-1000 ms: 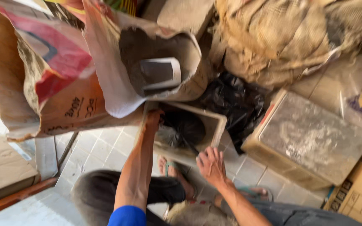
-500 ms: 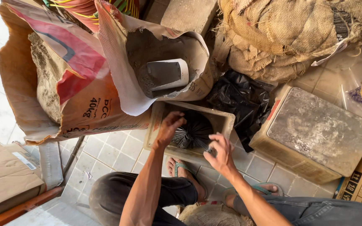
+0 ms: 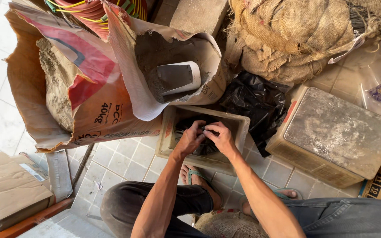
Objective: The person scoops grey powder from a large bag into a smaller black plastic bag using a white scoop, then ties the small bag closed.
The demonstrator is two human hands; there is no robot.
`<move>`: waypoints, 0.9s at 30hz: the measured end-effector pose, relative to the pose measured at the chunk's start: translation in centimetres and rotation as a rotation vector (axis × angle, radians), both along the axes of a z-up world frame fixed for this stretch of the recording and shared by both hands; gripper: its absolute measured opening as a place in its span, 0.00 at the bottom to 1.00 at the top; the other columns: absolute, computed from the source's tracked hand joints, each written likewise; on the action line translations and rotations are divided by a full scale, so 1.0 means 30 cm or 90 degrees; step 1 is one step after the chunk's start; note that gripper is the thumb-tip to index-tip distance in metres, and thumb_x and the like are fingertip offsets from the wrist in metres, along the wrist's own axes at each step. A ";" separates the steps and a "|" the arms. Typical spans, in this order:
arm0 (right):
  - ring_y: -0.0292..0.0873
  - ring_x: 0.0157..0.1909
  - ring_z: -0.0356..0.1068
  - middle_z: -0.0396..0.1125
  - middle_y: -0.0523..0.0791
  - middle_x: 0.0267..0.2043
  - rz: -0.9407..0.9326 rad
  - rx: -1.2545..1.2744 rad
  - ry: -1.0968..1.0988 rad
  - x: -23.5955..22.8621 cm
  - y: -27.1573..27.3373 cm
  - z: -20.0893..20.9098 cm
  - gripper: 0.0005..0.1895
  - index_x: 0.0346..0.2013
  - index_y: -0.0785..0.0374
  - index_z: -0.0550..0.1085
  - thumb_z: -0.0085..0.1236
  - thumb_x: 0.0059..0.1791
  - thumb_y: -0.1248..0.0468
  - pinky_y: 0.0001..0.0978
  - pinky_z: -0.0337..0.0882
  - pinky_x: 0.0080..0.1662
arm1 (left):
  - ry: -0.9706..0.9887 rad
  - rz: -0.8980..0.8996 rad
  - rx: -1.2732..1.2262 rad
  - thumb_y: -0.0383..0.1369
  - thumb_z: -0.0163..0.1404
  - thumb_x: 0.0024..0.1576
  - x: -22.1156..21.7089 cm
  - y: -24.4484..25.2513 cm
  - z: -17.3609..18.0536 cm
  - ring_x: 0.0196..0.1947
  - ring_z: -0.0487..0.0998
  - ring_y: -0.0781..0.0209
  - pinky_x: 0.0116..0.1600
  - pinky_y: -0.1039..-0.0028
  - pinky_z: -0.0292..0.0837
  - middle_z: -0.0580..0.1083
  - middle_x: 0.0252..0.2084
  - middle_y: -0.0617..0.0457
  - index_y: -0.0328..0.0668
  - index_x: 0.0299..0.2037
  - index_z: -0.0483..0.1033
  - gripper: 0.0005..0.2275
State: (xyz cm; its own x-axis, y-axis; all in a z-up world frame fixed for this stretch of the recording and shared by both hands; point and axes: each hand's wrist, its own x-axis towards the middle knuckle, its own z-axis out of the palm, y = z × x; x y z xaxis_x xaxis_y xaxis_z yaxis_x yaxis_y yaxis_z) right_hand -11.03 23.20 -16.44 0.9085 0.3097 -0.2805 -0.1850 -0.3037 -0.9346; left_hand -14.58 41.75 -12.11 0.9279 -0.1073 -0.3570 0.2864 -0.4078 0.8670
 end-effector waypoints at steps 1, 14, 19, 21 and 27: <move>0.39 0.53 0.77 0.76 0.40 0.49 -0.002 -0.001 0.000 0.000 -0.002 0.004 0.10 0.46 0.47 0.87 0.74 0.50 0.54 0.31 0.79 0.51 | 0.000 -0.002 -0.001 0.26 0.53 0.63 0.000 -0.005 0.018 0.51 0.83 0.39 0.57 0.46 0.78 0.83 0.44 0.43 0.49 0.70 0.66 0.23; 0.42 0.41 0.78 0.80 0.46 0.37 -0.081 0.010 0.267 -0.069 0.064 -0.195 0.15 0.38 0.52 0.87 0.75 0.49 0.47 0.36 0.76 0.41 | -0.160 0.188 0.307 0.31 0.60 0.53 -0.091 -0.050 -0.104 0.44 0.81 0.47 0.49 0.55 0.80 0.81 0.35 0.50 0.46 0.50 0.77 0.15; 0.38 0.33 0.71 0.75 0.42 0.31 -0.101 0.104 0.399 -0.092 0.076 -0.184 0.16 0.36 0.56 0.86 0.72 0.50 0.47 0.26 0.73 0.35 | 0.197 0.324 0.132 0.56 0.55 0.59 -0.148 -0.018 -0.310 0.47 0.83 0.37 0.50 0.48 0.76 0.83 0.35 0.47 0.52 0.38 0.88 0.19; 0.37 0.30 0.70 0.72 0.43 0.29 -0.108 0.121 0.400 -0.075 0.068 -0.156 0.14 0.35 0.58 0.86 0.73 0.49 0.51 0.23 0.71 0.30 | 0.168 0.290 0.118 0.54 0.55 0.60 -0.147 0.009 -0.386 0.39 0.85 0.44 0.44 0.52 0.77 0.82 0.29 0.51 0.56 0.35 0.88 0.16; 0.48 0.45 0.80 0.80 0.46 0.42 -0.168 -0.158 0.211 -0.039 -0.075 -0.158 0.14 0.50 0.51 0.85 0.65 0.53 0.53 0.40 0.79 0.44 | -0.417 -0.037 0.949 0.34 0.46 0.68 -0.220 0.219 -0.451 0.18 0.73 0.45 0.23 0.58 0.69 0.68 0.19 0.43 0.40 0.27 0.79 0.16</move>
State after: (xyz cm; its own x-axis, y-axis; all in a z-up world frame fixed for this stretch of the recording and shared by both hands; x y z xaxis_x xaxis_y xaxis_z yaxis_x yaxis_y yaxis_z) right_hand -12.22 20.93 -21.18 0.7960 -0.0324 -0.6044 -0.5615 -0.4124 -0.7174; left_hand -21.18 48.32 -25.64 0.9615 -0.0856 0.2612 0.0034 -0.9465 -0.3227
